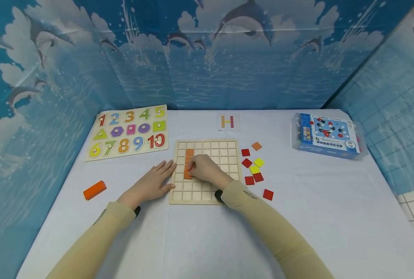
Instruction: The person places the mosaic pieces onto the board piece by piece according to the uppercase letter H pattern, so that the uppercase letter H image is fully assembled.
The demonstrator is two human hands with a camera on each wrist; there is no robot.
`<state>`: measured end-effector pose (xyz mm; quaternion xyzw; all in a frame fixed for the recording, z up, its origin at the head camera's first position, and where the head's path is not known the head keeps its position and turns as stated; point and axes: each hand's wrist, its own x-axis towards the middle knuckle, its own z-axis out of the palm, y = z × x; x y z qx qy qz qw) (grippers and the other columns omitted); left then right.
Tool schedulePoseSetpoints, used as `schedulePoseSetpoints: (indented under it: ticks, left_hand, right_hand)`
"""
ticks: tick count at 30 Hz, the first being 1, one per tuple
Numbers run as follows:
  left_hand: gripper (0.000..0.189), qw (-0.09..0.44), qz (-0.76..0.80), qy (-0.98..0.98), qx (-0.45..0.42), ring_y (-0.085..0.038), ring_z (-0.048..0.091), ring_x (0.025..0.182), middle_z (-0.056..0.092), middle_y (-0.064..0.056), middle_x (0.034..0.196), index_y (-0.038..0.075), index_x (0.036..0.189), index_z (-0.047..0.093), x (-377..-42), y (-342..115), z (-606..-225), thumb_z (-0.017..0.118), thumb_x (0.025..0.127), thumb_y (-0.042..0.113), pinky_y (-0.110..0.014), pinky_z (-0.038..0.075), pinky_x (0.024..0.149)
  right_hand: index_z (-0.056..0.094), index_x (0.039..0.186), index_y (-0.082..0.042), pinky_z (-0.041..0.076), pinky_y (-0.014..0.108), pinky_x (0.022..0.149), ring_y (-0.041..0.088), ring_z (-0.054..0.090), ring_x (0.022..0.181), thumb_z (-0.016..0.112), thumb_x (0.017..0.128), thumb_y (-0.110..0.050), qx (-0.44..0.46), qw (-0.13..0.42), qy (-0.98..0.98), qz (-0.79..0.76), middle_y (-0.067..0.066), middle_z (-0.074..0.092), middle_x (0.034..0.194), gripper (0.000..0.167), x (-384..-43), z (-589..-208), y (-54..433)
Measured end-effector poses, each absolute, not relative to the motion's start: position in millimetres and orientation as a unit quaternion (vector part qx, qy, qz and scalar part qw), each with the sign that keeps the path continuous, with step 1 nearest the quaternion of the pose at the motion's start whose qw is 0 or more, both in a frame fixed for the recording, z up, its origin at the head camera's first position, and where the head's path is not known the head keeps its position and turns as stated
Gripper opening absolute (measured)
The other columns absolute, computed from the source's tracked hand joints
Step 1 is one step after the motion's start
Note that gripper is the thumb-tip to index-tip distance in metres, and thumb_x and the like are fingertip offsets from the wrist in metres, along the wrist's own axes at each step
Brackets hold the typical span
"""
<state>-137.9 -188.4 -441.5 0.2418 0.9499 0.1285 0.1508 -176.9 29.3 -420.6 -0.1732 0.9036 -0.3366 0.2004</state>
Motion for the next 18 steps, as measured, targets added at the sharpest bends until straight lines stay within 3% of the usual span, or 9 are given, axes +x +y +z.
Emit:
schedulePoseSetpoints:
  ticks: [11, 18]
  left_hand:
    - [0.072, 0.147, 0.125, 0.95, 0.244, -0.038, 0.018, 0.151, 0.022, -0.013, 0.164, 0.007, 0.156, 0.025, -138.5, -189.2, -443.1, 0.056, 0.1, 0.038, -0.06, 0.022, 0.12]
    - [0.072, 0.145, 0.131, 0.95, 0.244, -0.039, 0.019, 0.15, 0.023, -0.014, 0.163, 0.007, 0.156, 0.026, -138.7, -189.1, -444.7, 0.057, 0.099, 0.038, -0.061, 0.022, 0.119]
  right_hand:
    - [0.072, 0.091, -0.007, 0.045, 0.022, 0.065, 0.014, 0.056, 0.073, 0.072, 0.087, -0.007, -0.17, 0.2, 0.915, -0.306, 0.003, 0.068, 0.088, 0.004, -176.2, -425.1, 23.0]
    - [0.067, 0.083, -0.009, 0.047, 0.024, 0.066, 0.013, 0.054, 0.076, 0.072, 0.088, -0.006, -0.183, 0.195, 0.922, -0.281, 0.002, 0.064, 0.089, 0.008, -172.6, -427.2, 21.7]
